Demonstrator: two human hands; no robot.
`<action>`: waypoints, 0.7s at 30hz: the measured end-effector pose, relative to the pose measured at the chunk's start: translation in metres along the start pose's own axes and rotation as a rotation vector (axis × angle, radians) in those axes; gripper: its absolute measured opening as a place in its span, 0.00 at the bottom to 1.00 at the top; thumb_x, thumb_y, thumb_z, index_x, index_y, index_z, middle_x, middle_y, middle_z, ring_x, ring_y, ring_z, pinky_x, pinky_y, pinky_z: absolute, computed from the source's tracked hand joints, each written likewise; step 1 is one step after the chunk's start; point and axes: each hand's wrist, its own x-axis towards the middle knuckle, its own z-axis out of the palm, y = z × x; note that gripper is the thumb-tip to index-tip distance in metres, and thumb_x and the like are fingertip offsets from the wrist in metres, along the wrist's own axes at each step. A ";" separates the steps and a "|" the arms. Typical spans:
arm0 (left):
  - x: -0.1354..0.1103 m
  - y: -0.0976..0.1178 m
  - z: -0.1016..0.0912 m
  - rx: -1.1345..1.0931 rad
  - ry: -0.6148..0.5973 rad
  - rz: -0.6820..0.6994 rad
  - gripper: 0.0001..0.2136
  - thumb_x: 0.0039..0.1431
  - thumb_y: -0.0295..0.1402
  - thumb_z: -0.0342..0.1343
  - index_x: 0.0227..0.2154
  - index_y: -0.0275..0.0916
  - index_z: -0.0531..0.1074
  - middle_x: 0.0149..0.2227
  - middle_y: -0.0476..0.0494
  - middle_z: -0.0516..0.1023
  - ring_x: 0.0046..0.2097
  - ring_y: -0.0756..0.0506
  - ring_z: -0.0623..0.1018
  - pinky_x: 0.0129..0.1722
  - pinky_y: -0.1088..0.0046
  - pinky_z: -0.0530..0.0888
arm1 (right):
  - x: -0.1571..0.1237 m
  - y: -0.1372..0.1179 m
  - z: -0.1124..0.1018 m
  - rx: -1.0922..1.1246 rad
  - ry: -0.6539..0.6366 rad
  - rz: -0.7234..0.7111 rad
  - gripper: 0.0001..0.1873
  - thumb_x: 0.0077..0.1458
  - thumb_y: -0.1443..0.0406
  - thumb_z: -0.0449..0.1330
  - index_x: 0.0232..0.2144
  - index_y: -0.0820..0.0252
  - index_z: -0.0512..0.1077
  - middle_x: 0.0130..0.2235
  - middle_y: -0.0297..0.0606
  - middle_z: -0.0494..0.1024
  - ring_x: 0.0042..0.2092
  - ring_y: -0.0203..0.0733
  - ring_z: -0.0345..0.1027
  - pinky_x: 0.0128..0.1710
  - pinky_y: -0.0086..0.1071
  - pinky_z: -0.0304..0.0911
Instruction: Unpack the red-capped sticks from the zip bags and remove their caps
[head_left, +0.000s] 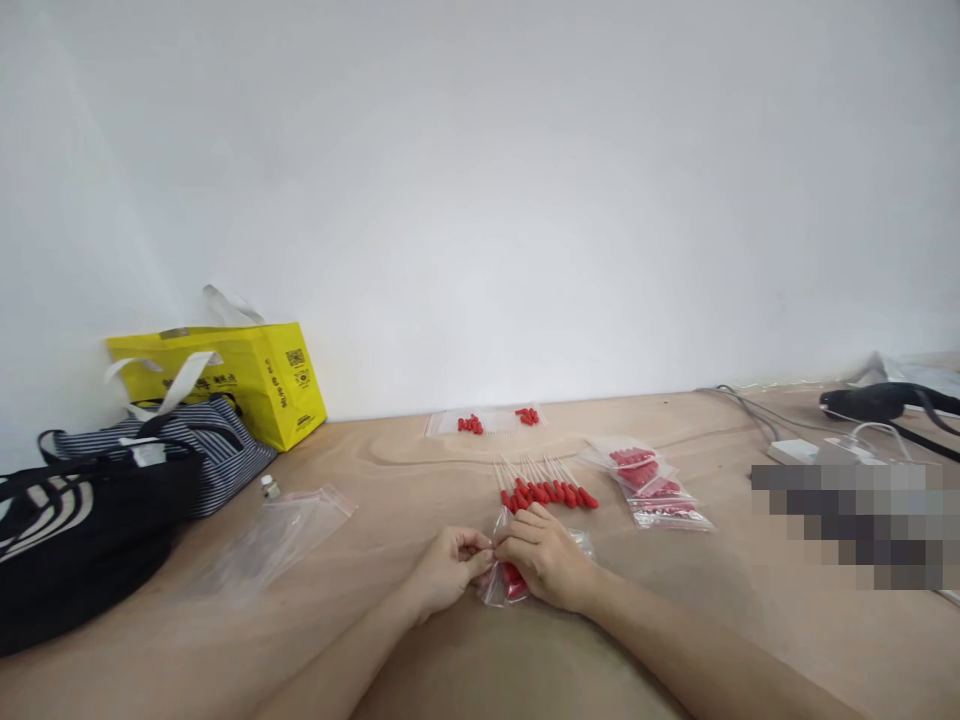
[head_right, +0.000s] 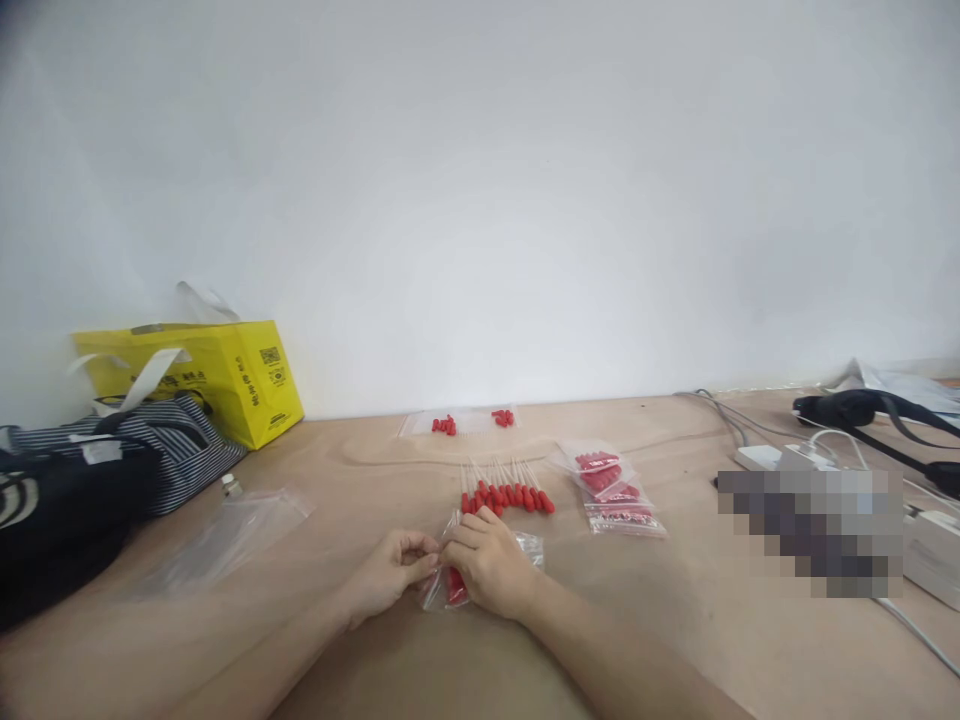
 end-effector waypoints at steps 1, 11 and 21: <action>0.001 -0.002 0.001 0.043 0.013 0.022 0.19 0.37 0.47 0.59 0.15 0.35 0.63 0.14 0.55 0.63 0.19 0.54 0.62 0.21 0.78 0.59 | -0.001 0.000 0.001 -0.023 0.013 -0.015 0.14 0.57 0.69 0.43 0.27 0.60 0.68 0.28 0.36 0.71 0.30 0.36 0.56 0.31 0.32 0.49; 0.001 -0.009 -0.012 0.257 0.194 0.083 0.12 0.46 0.38 0.50 0.16 0.37 0.62 0.15 0.54 0.63 0.20 0.53 0.63 0.21 0.78 0.59 | -0.009 0.000 -0.010 0.029 -0.015 0.083 0.09 0.54 0.70 0.47 0.32 0.58 0.67 0.37 0.38 0.70 0.35 0.38 0.59 0.35 0.33 0.53; -0.009 -0.011 -0.023 0.595 0.175 0.362 0.06 0.48 0.34 0.53 0.26 0.39 0.73 0.26 0.49 0.63 0.28 0.51 0.66 0.27 0.77 0.63 | -0.033 -0.001 -0.033 0.365 -0.122 0.481 0.27 0.48 0.63 0.57 0.51 0.59 0.57 0.49 0.45 0.61 0.52 0.46 0.53 0.50 0.43 0.51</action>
